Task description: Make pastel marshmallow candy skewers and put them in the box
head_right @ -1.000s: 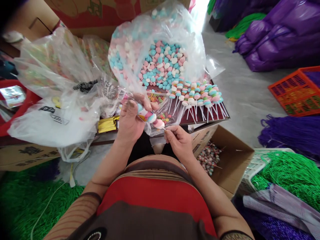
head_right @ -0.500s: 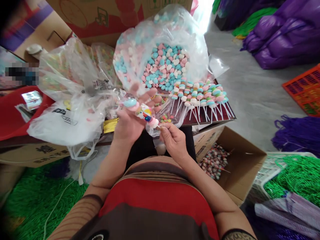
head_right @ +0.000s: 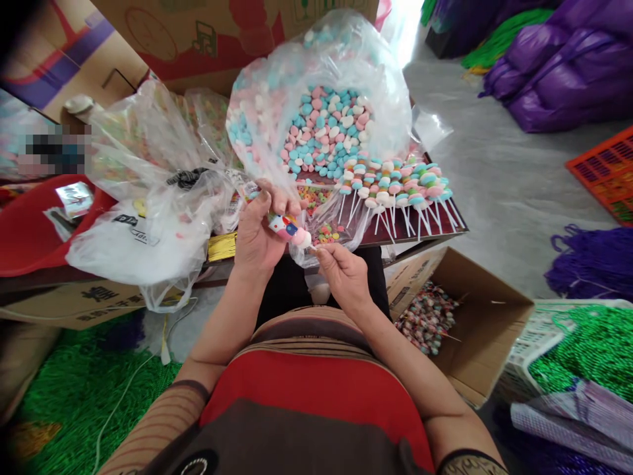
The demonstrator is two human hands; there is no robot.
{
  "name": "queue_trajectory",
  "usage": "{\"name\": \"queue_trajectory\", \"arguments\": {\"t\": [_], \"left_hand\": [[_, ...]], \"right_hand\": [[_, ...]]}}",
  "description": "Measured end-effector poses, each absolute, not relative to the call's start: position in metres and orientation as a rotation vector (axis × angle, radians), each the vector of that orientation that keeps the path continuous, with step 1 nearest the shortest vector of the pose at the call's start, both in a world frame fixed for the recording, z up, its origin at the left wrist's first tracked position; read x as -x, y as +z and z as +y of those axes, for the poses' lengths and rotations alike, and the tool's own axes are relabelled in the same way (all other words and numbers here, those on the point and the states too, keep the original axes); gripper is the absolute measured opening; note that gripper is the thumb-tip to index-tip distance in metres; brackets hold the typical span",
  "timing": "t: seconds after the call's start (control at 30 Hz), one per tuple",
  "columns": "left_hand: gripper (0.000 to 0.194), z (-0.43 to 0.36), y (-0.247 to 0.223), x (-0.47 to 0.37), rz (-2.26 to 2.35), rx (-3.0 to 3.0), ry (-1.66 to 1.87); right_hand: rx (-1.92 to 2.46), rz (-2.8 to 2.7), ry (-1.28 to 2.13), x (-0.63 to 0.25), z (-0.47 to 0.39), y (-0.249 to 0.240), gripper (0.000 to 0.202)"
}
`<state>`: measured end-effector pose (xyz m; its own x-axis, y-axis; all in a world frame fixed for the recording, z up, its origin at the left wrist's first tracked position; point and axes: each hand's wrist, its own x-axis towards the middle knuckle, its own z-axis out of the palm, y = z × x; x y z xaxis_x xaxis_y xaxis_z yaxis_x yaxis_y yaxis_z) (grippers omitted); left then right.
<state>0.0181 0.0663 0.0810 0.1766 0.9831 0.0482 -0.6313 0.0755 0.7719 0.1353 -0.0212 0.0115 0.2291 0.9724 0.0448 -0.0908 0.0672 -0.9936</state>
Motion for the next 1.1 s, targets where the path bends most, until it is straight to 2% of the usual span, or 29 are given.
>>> {"name": "queue_trajectory", "arguments": {"t": [0.1, 0.2, 0.3, 0.47, 0.6, 0.67, 0.73, 0.8, 0.87, 1.0, 1.1], "left_hand": [[0.026, 0.067, 0.075, -0.015, 0.476, -0.807, 1.25], [0.034, 0.066, 0.068, -0.015, 0.415, -0.86, 1.169], [0.033, 0.067, 0.067, -0.015, 0.458, -0.856, 1.186], [0.03, 0.066, 0.065, -0.019, 0.461, -0.844, 1.214], [0.034, 0.054, 0.048, -0.02, 0.479, -0.899, 1.034], [0.049, 0.051, 0.045, -0.013, 0.495, -0.943, 0.949], [0.073, 0.054, 0.05, -0.003, 0.485, -0.974, 0.965], [0.082, 0.061, 0.061, 0.006, 0.462, -0.971, 1.06], [0.073, 0.068, 0.074, 0.007, 0.469, -0.953, 1.162], [0.038, 0.067, 0.081, -0.012, 0.555, -0.883, 1.324], [0.031, 0.053, 0.068, -0.03, 0.661, -0.805, 1.264]], "right_hand": [[0.948, -0.763, 1.579, -0.13, -0.02, 0.018, 0.036], [0.809, -0.692, 1.796, -0.129, -0.016, 0.025, 0.036], [0.926, -0.818, 1.623, -0.131, -0.016, 0.025, 0.035], [1.257, -1.118, 0.957, -0.13, -0.023, 0.02, 0.027], [1.151, -1.035, 1.103, -0.122, -0.022, 0.023, 0.035], [1.076, -1.001, 1.196, -0.121, -0.021, 0.023, 0.039], [1.044, -0.987, 1.219, -0.123, -0.022, 0.02, 0.039], [1.051, -0.999, 1.211, -0.126, -0.024, 0.015, 0.037], [1.081, -1.035, 1.195, -0.128, -0.025, 0.011, 0.036], [1.171, -1.062, 1.045, -0.126, -0.024, 0.007, 0.033], [1.205, -1.078, 0.914, -0.121, -0.02, 0.007, 0.029]]}}
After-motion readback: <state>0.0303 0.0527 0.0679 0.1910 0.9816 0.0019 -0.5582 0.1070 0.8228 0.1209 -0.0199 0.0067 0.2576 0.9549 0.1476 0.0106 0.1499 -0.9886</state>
